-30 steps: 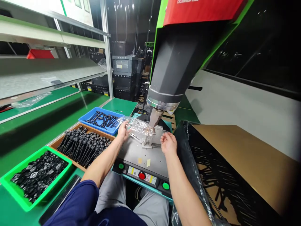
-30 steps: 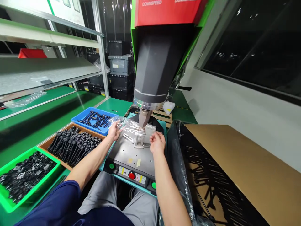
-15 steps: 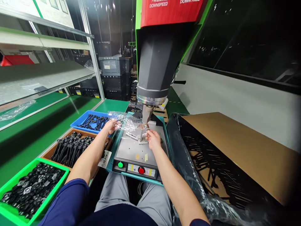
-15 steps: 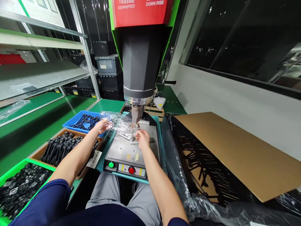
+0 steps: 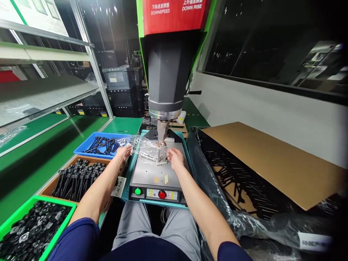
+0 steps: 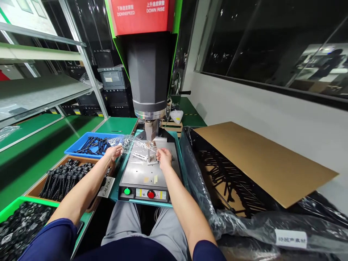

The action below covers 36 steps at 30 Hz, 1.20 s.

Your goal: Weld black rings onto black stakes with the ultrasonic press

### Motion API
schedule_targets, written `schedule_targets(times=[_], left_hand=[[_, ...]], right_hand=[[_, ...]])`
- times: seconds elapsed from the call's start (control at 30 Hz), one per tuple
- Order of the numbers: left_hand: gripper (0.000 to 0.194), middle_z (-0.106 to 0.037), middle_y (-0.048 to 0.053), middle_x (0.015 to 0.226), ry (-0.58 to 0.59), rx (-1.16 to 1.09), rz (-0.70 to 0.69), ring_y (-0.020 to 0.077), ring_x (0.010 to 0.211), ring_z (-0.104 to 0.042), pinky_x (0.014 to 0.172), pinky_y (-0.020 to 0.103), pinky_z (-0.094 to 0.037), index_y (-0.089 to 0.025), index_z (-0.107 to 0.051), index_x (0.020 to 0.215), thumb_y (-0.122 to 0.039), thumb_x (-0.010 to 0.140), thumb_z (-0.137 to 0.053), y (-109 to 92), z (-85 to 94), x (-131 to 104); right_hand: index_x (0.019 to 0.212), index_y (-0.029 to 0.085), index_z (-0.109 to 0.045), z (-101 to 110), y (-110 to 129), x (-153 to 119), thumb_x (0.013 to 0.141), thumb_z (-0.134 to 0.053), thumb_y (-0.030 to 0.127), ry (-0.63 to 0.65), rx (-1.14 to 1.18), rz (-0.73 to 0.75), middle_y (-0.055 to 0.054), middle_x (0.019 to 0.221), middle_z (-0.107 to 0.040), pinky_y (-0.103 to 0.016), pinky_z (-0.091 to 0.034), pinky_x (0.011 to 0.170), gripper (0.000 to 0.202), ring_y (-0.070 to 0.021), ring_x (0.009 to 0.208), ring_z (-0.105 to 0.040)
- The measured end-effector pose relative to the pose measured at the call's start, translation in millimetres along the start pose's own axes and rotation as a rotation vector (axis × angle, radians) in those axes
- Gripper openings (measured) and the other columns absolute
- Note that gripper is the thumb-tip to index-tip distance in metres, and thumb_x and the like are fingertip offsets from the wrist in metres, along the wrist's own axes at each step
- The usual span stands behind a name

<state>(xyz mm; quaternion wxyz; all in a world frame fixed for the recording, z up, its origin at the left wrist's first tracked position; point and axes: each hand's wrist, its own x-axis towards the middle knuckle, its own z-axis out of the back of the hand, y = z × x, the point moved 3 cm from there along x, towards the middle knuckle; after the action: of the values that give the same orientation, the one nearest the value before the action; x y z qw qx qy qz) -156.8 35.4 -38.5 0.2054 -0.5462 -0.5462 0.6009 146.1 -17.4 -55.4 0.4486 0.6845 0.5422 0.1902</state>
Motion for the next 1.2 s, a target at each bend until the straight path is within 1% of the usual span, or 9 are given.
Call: schedule_targets(times=[0.27, 0.4, 0.47, 0.6, 0.77, 0.93, 1.07, 1.13, 1.2], left_hand=[[0.051, -0.065, 0.009, 0.087, -0.176, 0.112, -0.165, 0.0131, 0.061, -0.065, 0.056, 0.023, -0.054, -0.009, -0.050, 0.120, -0.013, 0.075, -0.074, -7.6, 19.2, 3.4], [0.080, -0.066, 0.012, 0.101, -0.185, 0.119, -0.249, 0.0144, 0.066, -0.068, 0.055, 0.023, -0.053, -0.017, -0.032, 0.143, -0.007, 0.075, -0.071, -13.7, 24.5, 4.2], [0.087, -0.065, 0.013, 0.109, -0.174, 0.131, -0.291, 0.0144, 0.069, -0.068, 0.056, 0.021, -0.053, -0.021, -0.032, 0.146, -0.002, 0.071, -0.072, -17.6, 27.5, 5.4], [0.079, -0.060, 0.016, 0.125, -0.170, 0.180, -0.350, 0.0161, 0.079, -0.069, 0.057, 0.019, -0.053, -0.019, -0.051, 0.134, 0.003, 0.062, -0.074, -23.5, 34.7, 9.4], [0.076, -0.060, 0.019, 0.125, -0.140, 0.264, -0.337, 0.0168, 0.078, -0.068, 0.057, 0.020, -0.053, -0.013, -0.053, 0.133, -0.001, 0.062, -0.078, -20.3, 36.8, 13.9], [0.061, -0.064, 0.020, 0.115, -0.129, 0.358, -0.296, 0.0173, 0.075, -0.068, 0.059, 0.024, -0.053, -0.011, -0.057, 0.125, -0.009, 0.067, -0.077, -16.5, 33.7, 10.8], [0.035, -0.070, 0.014, 0.096, -0.163, 0.498, -0.324, 0.0225, 0.085, -0.067, 0.067, 0.027, -0.052, -0.013, -0.069, 0.095, -0.009, 0.061, -0.078, -24.2, 39.2, -0.4], [0.022, -0.069, 0.010, 0.080, -0.174, 0.589, -0.351, 0.0256, 0.089, -0.066, 0.070, 0.028, -0.051, -0.016, -0.068, 0.074, -0.007, 0.056, -0.077, -30.9, 43.3, -8.0], [0.019, -0.066, 0.007, 0.068, -0.175, 0.667, -0.381, 0.0270, 0.090, -0.065, 0.073, 0.029, -0.050, -0.019, -0.064, 0.060, -0.005, 0.053, -0.075, -37.8, 47.2, -16.8]], right_hand=[[0.088, 0.021, -0.054, 0.6, -1.1, -1.5, 0.058, -0.082, 0.031, 0.012, -0.022, 0.010, 0.003, 0.067, -0.067, -0.014, -0.041, 0.037, 0.042, -0.0098, 0.050, -0.060], [0.089, 0.021, -0.053, -3.0, 1.2, 2.0, 0.061, -0.079, 0.024, -0.008, -0.035, 0.012, 0.003, 0.066, -0.066, -0.013, -0.039, 0.037, 0.038, -0.0089, 0.050, -0.058], [0.088, 0.021, -0.053, -6.2, 3.5, 4.5, 0.063, -0.077, 0.022, -0.015, -0.041, 0.013, 0.004, 0.064, -0.065, -0.013, -0.039, 0.037, 0.035, -0.0089, 0.050, -0.058], [0.089, 0.020, -0.052, -12.6, 7.3, 8.1, 0.066, -0.074, 0.019, -0.029, -0.056, 0.021, 0.005, 0.059, -0.062, -0.013, -0.037, 0.036, 0.031, -0.0090, 0.047, -0.056], [0.088, 0.021, -0.051, -16.7, 8.2, 10.3, 0.066, -0.073, 0.018, -0.052, -0.081, 0.030, 0.007, 0.056, -0.059, -0.013, -0.035, 0.034, 0.031, -0.0087, 0.044, -0.053], [0.088, 0.021, -0.051, -18.0, 9.3, 10.5, 0.066, -0.076, 0.021, -0.048, -0.099, 0.033, 0.007, 0.056, -0.058, -0.013, -0.035, 0.034, 0.033, -0.0081, 0.043, -0.053], [0.086, 0.021, -0.051, -18.9, 9.7, 6.6, 0.066, -0.078, 0.029, -0.039, -0.102, 0.050, 0.007, 0.056, -0.058, -0.013, -0.036, 0.034, 0.034, -0.0080, 0.043, -0.053], [0.086, 0.021, -0.052, -19.6, 10.7, 3.9, 0.066, -0.078, 0.035, -0.036, -0.102, 0.065, 0.006, 0.057, -0.058, -0.014, -0.037, 0.034, 0.036, -0.0083, 0.043, -0.054], [0.085, 0.020, -0.053, -19.3, 13.1, 1.3, 0.065, -0.079, 0.040, -0.036, -0.108, 0.081, 0.006, 0.058, -0.059, -0.015, -0.039, 0.034, 0.038, -0.0087, 0.044, -0.055]])
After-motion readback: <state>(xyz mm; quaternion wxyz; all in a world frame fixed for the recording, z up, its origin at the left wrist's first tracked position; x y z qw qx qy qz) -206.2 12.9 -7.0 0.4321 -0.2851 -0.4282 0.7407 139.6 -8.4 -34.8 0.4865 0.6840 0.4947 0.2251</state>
